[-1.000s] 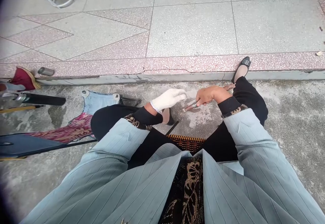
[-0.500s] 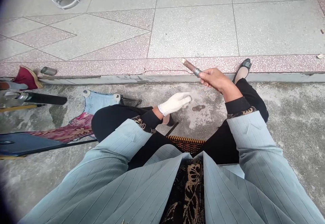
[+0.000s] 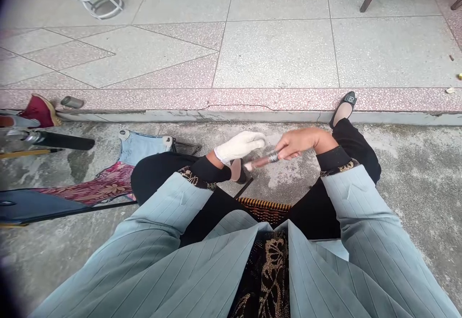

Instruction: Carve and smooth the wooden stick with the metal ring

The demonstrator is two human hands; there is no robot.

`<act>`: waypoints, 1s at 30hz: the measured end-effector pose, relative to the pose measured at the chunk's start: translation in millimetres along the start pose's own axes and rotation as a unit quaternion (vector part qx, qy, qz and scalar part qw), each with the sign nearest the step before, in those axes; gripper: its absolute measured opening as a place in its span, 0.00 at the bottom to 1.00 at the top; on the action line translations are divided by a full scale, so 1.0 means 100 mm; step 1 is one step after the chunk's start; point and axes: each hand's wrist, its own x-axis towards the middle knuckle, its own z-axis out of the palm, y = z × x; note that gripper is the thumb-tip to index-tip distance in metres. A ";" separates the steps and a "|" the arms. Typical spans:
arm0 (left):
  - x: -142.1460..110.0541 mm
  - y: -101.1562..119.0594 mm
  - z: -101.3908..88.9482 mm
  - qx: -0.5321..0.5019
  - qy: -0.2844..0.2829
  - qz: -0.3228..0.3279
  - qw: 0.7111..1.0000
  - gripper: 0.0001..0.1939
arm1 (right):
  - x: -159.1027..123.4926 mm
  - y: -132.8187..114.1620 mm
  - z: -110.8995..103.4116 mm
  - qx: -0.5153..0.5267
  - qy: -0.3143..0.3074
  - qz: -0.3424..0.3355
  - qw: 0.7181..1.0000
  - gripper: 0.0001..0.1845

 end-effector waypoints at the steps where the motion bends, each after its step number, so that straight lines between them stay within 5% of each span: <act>1: 0.01 -0.01 0.01 -0.031 0.016 -0.006 0.999 0.16 | -0.05 -0.03 0.00 0.033 0.033 -0.036 0.998 0.21; 6: 0.05 -0.10 0.16 -0.142 0.006 -0.061 0.988 0.20 | -0.20 -0.07 -0.03 0.143 0.245 -0.080 0.956 0.21; 9: 0.05 -0.14 0.23 -0.120 -0.016 -0.052 0.991 0.20 | -0.14 0.04 -0.04 0.189 0.313 -0.058 0.929 0.21; 17: 0.05 -0.10 0.30 -0.078 -0.071 -0.052 0.993 0.19 | 0.03 0.15 -0.08 0.181 0.355 -0.014 0.917 0.19; 22: 0.05 -0.08 0.39 -0.104 -0.086 -0.023 0.991 0.19 | 0.13 0.18 -0.07 0.078 0.442 0.072 0.891 0.14; 30: 0.03 -0.05 0.41 -0.224 -0.010 -0.061 0.973 0.16 | 0.04 0.12 -0.04 0.261 0.422 -0.087 0.864 0.29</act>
